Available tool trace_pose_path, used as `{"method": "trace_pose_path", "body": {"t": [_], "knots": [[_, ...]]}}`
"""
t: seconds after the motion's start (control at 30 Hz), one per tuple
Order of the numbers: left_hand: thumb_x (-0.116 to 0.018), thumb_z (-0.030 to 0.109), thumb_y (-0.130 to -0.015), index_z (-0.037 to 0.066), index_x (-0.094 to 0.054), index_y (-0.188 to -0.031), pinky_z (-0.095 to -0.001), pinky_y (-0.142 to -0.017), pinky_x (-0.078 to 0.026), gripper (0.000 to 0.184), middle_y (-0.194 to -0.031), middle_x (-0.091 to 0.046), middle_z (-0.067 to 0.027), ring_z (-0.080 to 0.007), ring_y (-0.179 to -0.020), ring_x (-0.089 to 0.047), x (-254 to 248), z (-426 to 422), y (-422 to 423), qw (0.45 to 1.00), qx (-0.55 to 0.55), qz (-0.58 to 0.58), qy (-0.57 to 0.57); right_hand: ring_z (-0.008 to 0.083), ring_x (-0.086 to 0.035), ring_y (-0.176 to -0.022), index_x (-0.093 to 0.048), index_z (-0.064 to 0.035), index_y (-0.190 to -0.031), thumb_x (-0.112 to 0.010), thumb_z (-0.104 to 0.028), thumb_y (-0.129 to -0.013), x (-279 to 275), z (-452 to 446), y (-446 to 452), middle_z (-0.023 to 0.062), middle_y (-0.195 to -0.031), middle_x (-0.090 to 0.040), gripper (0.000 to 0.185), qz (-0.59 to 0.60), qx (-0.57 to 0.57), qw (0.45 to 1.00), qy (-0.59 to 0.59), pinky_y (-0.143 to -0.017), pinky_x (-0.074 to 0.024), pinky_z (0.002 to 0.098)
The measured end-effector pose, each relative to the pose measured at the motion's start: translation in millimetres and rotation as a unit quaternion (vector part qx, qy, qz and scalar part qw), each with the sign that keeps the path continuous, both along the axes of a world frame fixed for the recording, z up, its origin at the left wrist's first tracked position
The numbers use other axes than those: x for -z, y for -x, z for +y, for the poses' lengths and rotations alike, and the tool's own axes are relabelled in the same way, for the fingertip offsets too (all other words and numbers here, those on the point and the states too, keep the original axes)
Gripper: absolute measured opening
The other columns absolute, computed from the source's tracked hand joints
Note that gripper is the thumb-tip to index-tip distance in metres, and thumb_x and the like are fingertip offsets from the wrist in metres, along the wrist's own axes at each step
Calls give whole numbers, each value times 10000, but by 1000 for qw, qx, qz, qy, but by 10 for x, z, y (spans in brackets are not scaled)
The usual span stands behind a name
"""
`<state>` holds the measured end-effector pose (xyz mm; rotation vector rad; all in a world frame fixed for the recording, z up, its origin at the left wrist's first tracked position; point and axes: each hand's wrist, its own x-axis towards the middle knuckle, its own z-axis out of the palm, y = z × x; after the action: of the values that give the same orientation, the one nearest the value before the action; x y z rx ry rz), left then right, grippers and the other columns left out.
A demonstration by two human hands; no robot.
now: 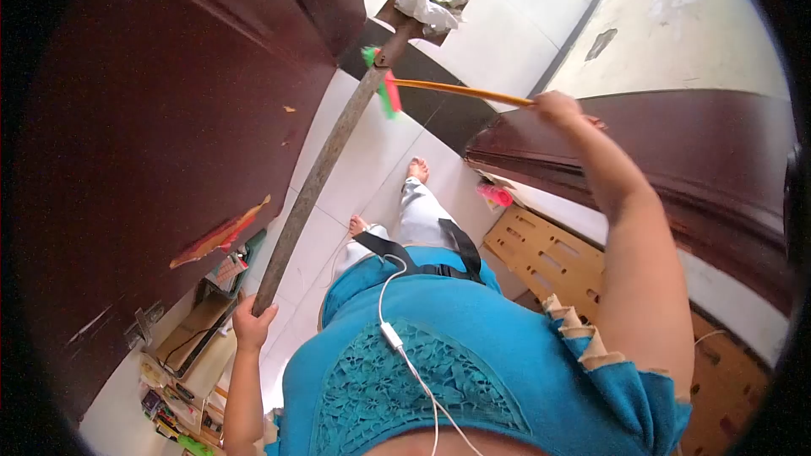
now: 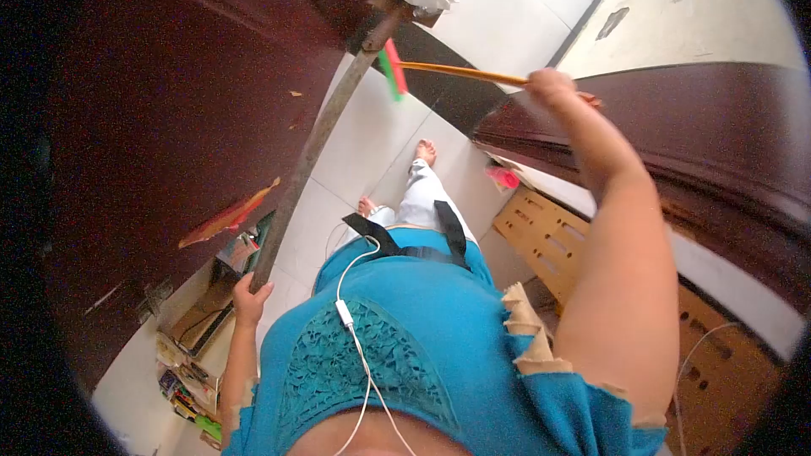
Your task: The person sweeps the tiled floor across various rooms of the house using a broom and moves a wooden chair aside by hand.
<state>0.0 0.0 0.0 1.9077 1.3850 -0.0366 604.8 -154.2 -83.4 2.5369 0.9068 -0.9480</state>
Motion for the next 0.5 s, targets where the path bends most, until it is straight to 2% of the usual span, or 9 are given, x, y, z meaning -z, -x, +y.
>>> {"method": "trace_pose_path", "body": {"t": [0.07,0.1,0.17,0.23,0.3,0.33,0.37,0.4,0.5], "knots": [[-636,156,-622,6,-557,-732,-252,-524,-378,202,-589,-492,-35,-125,-549,-463,-205,-76,68,1000,-6,31,3,204,-572,-813,-596,-120,-928,-398,-292,-834,282,0,352,87,-904,-591,278,-24,-49,998,10,-675,-464,327],[-634,158,-624,6,-556,-731,-254,-519,-374,201,-589,-491,-37,-125,-547,-460,195,-36,-735,1000,3,-11,19,212,-573,-822,-588,-112,-942,-413,-299,-824,342,-16,-365,100,-912,-588,282,-29,-12,999,21,-688,-462,332],[-631,163,-628,7,-554,-727,-258,-509,-367,200,-589,-489,-42,-127,-542,-454,-178,90,-772,999,-3,34,-11,259,-557,-867,-600,-117,-906,-440,-355,-794,793,252,-57,113,-894,-589,307,8,-20,999,-33,-725,-450,360],[-630,170,-630,11,-557,-730,-262,-505,-364,201,-587,-491,-47,-129,-537,-450,-53,110,-1016,1000,-1,23,1,262,-548,-892,-590,-104,-923,-434,-371,-798,778,35,-409,118,-936,-576,334,-6,24,1000,13,-738,-447,360],[-629,177,-631,15,-558,-731,-267,-503,-364,204,-584,-495,-52,-133,-534,-451,-17,156,-1154,1000,3,25,-5,262,-534,-914,-581,-115,-949,-445,-360,-788,437,-203,-705,106,-971,-564,323,-3,4,999,37,-759,-434,360],[-630,180,-631,16,-559,-731,-270,-503,-366,205,-583,-498,-54,-137,-533,-454,-6,175,-1226,1000,5,26,-15,256,-523,-932,-574,-116,-963,-442,-327,-786,486,-399,-925,100,-977,-561,305,-3,20,999,42,-768,-423,358],[-630,184,-631,17,-559,-731,-273,-504,-367,207,-581,-501,-57,-140,-532,-457,26,183,-1295,999,7,23,-23,221,-561,-874,-574,-112,-952,-409,-223,-824,364,-508,-1059,82,-952,-578,236,-39,-22,995,84,-724,-465,339],[-630,187,-630,18,-560,-732,-276,-505,-370,210,-582,-504,-59,-143,-533,-462,78,203,-1345,1000,5,20,-18,224,-562,-847,-580,-111,-948,-424,-240,-820,163,-546,-1170,80,-926,-583,239,-34,15,993,112,-710,-460,338],[-632,195,-629,20,-562,-735,-283,-510,-377,216,-587,-514,-65,-152,-537,-475,193,318,-1467,1000,-1,-3,-15,219,-555,-823,-593,-102,-933,-439,-277,-814,-245,-514,-1396,89,-886,-587,262,-56,-4,994,99,-683,-448,335]]}}
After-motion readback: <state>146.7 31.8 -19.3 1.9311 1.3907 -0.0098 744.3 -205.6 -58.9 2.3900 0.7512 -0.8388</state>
